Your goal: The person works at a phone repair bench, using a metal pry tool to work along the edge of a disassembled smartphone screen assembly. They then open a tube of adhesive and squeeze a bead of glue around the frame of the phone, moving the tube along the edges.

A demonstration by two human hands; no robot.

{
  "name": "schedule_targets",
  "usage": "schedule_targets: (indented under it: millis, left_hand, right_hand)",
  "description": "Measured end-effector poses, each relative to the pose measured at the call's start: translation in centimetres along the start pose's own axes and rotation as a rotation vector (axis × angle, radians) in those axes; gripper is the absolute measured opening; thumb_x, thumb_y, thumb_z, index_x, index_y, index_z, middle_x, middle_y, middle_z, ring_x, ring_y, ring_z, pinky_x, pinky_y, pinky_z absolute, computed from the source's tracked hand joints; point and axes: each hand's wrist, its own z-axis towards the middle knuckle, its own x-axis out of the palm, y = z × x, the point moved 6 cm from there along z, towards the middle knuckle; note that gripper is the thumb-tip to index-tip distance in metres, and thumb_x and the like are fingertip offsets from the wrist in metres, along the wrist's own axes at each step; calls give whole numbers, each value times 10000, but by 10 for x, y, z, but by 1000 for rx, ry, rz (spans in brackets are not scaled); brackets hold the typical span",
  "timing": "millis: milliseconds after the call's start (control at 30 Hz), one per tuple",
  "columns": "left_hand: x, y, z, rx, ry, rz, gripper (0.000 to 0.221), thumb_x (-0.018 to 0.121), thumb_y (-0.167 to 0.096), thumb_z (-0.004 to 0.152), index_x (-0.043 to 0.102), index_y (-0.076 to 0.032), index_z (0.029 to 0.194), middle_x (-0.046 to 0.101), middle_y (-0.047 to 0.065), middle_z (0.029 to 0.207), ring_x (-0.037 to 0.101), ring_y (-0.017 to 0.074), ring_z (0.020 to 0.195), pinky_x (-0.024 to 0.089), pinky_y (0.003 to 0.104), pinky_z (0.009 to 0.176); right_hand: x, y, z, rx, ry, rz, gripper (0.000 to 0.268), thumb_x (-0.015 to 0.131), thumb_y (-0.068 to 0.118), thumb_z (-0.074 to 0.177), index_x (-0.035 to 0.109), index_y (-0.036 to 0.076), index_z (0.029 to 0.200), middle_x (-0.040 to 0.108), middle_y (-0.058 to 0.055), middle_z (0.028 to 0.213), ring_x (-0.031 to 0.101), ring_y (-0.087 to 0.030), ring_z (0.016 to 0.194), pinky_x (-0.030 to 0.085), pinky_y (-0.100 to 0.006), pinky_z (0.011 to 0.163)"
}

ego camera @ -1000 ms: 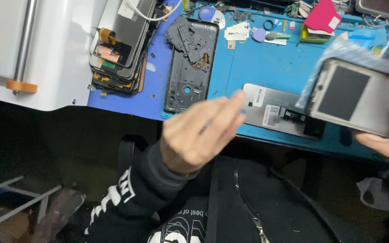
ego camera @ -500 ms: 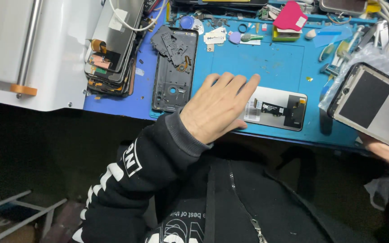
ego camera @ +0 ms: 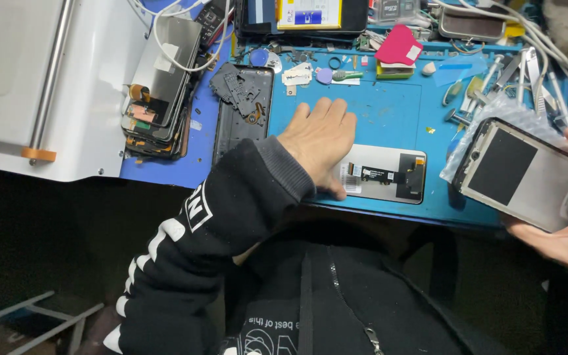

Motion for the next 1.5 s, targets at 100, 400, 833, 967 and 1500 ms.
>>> schedule_targets:
  millis: [100,400,833,967,1500]
  left_hand:
    - [3,3,4,3,26,-1,971,1000,-546,430,518,13,1062,489,130,1092,465,319,1112,368,473,881]
    - [-11,-14,-21,3,-129,-33,998,984,-358,503,432,-43,1273,536,108,1075,556,315,1038,370,502,855]
    - [0,-13,-19,203,-98,-234,951,925,-289,593,399,-77,1355,508,116,1116,562,317,1043,411,452,800]
    - [5,-12,-17,191,-97,-203,984,930,-316,553,405,-83,1351,495,108,1096,546,303,1012,395,440,792]
    - [-10,-12,-17,247,1,-391,1050,907,-183,641,290,-122,1488,525,152,1135,660,373,947,573,460,789]
  right_hand:
    - [1,0,1,-7,8,-22,1282,954,168,457,320,-11,1557,508,-235,1379,559,-312,1236,444,-390,1092]
    - [1,-1,3,13,8,7,1287,950,166,460,323,1,1572,504,-227,1396,547,-299,1256,436,-384,1106]
    - [0,0,3,-32,-2,21,1289,946,177,460,309,-10,1565,489,-240,1416,548,-312,1256,432,-392,1118]
    - [1,0,5,-42,17,-13,1288,948,187,467,305,-15,1565,497,-239,1411,558,-324,1274,440,-411,1130]
    - [6,4,0,-18,-55,93,1183,941,146,558,354,-23,1571,477,-196,1331,545,-290,1186,467,-373,1097]
